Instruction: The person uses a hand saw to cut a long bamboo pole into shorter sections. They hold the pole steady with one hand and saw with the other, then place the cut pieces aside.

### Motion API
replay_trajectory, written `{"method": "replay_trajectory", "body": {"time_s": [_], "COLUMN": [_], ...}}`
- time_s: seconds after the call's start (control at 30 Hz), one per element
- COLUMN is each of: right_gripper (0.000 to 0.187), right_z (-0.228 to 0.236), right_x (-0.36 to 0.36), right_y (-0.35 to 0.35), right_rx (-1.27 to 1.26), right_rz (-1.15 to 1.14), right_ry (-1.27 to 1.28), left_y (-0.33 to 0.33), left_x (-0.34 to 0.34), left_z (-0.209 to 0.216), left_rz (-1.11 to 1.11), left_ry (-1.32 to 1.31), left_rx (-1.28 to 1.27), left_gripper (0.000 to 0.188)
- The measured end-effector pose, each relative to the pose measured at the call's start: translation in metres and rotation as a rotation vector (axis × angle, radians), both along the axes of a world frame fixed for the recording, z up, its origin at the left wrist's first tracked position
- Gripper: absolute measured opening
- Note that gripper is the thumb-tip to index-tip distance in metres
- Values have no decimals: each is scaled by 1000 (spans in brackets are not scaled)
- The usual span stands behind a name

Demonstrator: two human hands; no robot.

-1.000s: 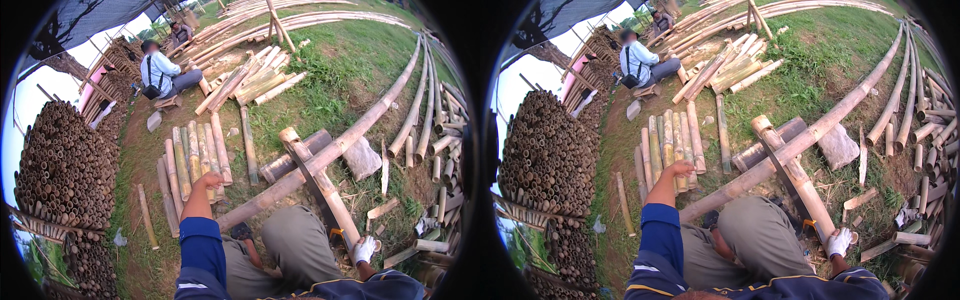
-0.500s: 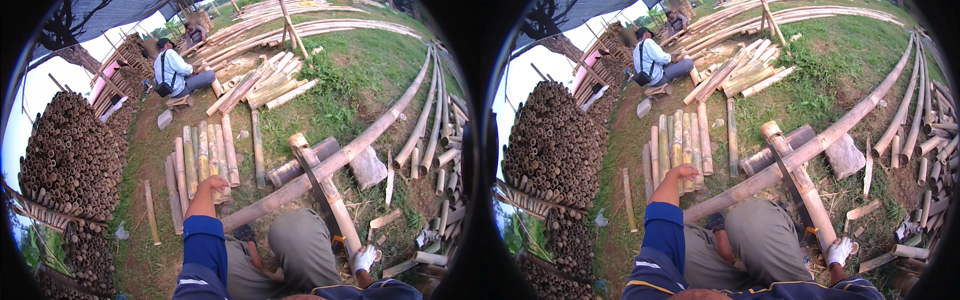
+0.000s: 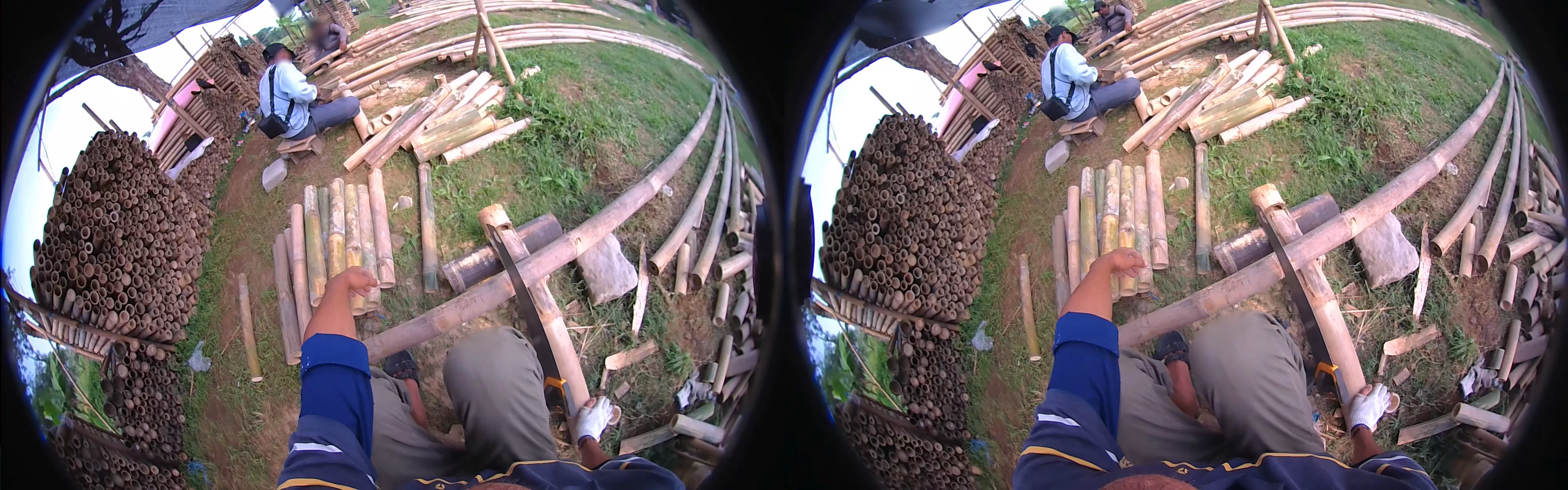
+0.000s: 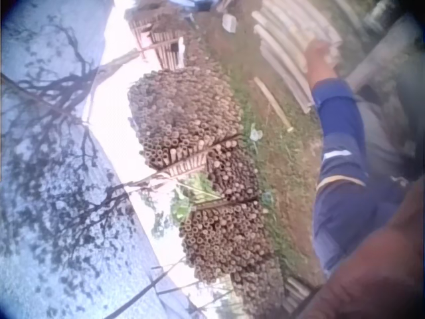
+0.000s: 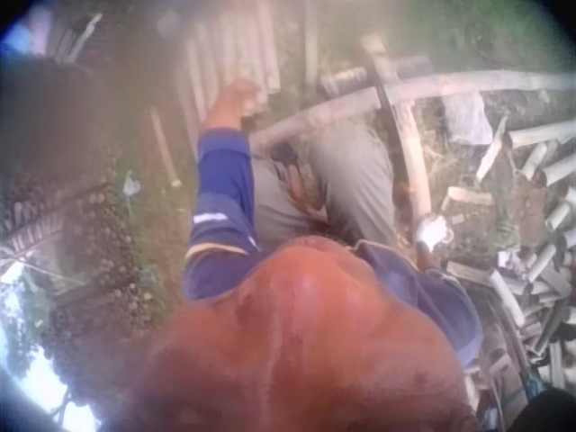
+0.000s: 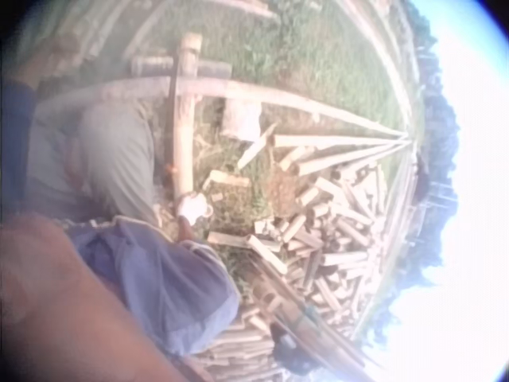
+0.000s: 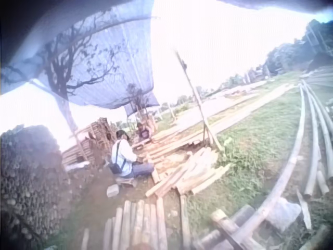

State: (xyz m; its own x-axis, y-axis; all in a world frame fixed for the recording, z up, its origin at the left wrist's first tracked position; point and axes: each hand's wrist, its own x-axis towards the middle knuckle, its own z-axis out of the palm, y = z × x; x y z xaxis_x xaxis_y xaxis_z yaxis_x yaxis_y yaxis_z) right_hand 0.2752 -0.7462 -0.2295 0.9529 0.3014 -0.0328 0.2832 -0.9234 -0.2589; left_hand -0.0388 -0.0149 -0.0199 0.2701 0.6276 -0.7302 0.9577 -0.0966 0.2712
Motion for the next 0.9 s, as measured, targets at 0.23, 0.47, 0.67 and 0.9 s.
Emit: {"method": "replay_trajectory", "body": {"time_s": [0.23, 0.47, 0.67, 0.9], "right_gripper": [31, 35, 31, 33], "right_z": [0, -10, 8, 9], "right_x": [2, 0, 5, -5], "right_y": [6, -2, 9, 2], "right_rx": [-49, -48, -25, -6], "right_rz": [13, -40, 50, -8], "right_ry": [19, 15, 6, 10], "left_y": [3, -7, 2, 2], "left_x": [-2, 24, 5, 11], "left_z": [-6, 3, -9, -5], "left_rz": [11, -18, 0, 11], "left_ry": [-2, -42, -43, -30], "left_rx": [-8, 1, -11, 0], "left_gripper": [55, 48, 48, 54]}}
